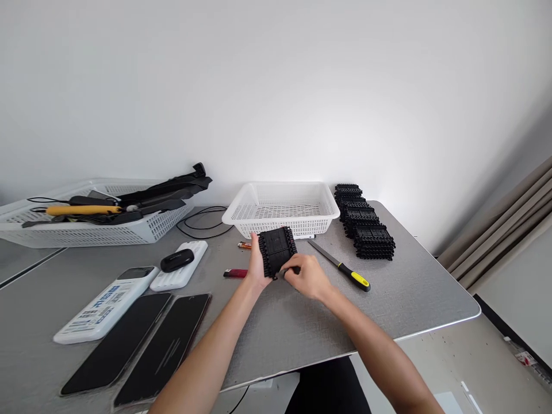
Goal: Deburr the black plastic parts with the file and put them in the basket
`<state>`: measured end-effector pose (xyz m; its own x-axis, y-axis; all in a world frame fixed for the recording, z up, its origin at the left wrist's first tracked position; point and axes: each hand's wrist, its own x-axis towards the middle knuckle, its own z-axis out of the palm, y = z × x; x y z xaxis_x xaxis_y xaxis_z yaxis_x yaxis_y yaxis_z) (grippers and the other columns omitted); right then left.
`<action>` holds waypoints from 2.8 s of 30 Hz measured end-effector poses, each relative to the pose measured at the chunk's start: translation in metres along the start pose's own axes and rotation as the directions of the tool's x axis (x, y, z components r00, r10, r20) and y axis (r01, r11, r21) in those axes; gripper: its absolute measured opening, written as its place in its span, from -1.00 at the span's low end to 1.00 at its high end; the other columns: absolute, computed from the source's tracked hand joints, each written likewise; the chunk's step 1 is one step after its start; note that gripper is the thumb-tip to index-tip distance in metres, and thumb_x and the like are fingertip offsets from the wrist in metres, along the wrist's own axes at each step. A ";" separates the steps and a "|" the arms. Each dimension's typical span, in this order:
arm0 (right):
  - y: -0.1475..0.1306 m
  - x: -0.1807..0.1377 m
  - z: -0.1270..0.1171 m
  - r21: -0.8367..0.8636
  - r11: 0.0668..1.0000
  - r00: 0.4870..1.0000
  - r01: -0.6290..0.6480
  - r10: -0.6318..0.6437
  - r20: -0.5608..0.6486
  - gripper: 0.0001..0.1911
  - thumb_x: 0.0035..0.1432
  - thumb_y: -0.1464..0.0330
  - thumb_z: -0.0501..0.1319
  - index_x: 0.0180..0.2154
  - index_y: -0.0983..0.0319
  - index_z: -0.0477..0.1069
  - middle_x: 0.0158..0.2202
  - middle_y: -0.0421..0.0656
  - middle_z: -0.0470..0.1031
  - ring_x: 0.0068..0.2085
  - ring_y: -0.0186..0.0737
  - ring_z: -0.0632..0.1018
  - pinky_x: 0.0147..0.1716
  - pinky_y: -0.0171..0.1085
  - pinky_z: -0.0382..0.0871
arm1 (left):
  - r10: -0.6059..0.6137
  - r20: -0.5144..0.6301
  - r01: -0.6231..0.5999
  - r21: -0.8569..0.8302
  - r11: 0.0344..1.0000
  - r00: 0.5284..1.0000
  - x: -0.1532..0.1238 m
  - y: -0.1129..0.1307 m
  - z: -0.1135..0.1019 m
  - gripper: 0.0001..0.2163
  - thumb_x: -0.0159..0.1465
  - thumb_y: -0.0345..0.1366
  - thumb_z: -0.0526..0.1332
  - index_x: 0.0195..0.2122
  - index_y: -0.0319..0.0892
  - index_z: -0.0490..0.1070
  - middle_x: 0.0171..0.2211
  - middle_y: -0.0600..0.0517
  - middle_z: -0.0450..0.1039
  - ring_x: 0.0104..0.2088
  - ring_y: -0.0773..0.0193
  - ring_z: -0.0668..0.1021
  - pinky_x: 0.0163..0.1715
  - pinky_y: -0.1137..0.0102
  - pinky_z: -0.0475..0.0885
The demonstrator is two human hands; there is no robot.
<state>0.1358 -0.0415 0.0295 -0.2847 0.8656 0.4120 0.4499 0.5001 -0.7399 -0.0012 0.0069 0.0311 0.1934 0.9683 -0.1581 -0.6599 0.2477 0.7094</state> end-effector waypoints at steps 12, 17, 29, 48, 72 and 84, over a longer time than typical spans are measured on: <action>0.002 0.005 0.005 0.113 0.994 0.924 -0.007 0.049 -0.380 -0.68 0.26 0.44 0.09 -0.04 0.21 0.54 -0.18 -0.09 0.54 -0.16 -0.24 0.54 -0.11 -0.28 0.39 | -0.185 0.077 0.182 0.051 0.982 0.980 -0.007 -0.028 0.010 -0.37 0.27 0.24 -0.03 0.03 -0.15 0.51 -0.17 -0.14 0.61 -0.05 0.00 0.60 -0.10 0.24 0.51; 0.002 0.005 0.005 0.097 0.995 0.958 -0.003 0.030 -0.285 -0.66 0.24 0.50 0.06 -0.13 0.21 0.57 -0.23 -0.12 0.54 -0.21 -0.25 0.54 -0.18 -0.31 0.38 | -0.191 0.110 0.187 0.049 0.981 0.975 -0.005 -0.029 0.005 -0.37 0.25 0.25 0.01 0.01 -0.15 0.52 -0.17 -0.14 0.61 -0.06 -0.01 0.61 -0.13 0.25 0.51; 0.003 -0.003 0.011 -0.085 0.991 0.992 0.101 -0.094 0.083 -0.71 0.12 0.58 0.08 -0.35 0.28 0.57 -0.34 -0.11 0.50 -0.33 -0.28 0.50 -0.29 -0.35 0.32 | -0.102 0.110 0.106 -0.038 0.994 0.989 -0.004 -0.005 0.000 -0.30 0.29 0.25 -0.10 0.13 -0.21 0.43 -0.15 -0.17 0.60 -0.15 -0.01 0.63 -0.15 0.21 0.54; 0.012 0.003 0.002 -0.065 0.989 0.907 0.133 -0.148 -0.395 -0.61 0.28 0.45 0.06 0.06 0.13 0.48 -0.10 -0.06 0.46 -0.12 -0.20 0.53 -0.09 -0.22 0.44 | -0.186 0.334 0.174 0.064 0.983 0.924 0.000 -0.031 -0.002 -0.39 0.30 0.17 0.02 0.30 0.01 0.21 0.19 -0.04 0.40 0.18 0.08 0.44 0.18 0.23 0.31; 0.006 -0.005 0.012 -0.145 0.960 0.968 0.241 -0.248 -0.027 -0.69 0.11 0.51 0.12 -0.18 0.28 0.59 -0.28 -0.10 0.50 -0.37 -0.31 0.50 -0.35 -0.35 0.39 | 0.066 0.158 -0.067 -0.004 0.998 0.985 0.002 0.000 -0.009 -0.44 0.36 0.12 -0.06 0.31 0.03 0.18 -0.09 -0.02 0.55 -0.27 0.24 0.57 -0.21 0.33 0.50; 0.013 -0.002 0.014 -0.365 0.927 0.969 0.089 -0.165 -0.183 -0.57 0.27 0.46 0.04 0.11 0.17 0.43 -0.13 -0.05 0.44 -0.34 -0.26 0.49 -0.36 -0.30 0.42 | -0.105 0.279 0.082 0.094 0.992 0.955 0.000 -0.030 0.000 -0.37 0.24 0.19 0.11 0.29 0.05 0.23 0.00 0.01 0.53 -0.01 0.10 0.55 0.02 0.28 0.42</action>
<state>0.1302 -0.0367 0.0118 -0.1955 0.7608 0.6189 0.7003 0.5501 -0.4550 0.0187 -0.0003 0.0098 0.4564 0.8891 -0.0338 -0.5706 0.3216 0.7556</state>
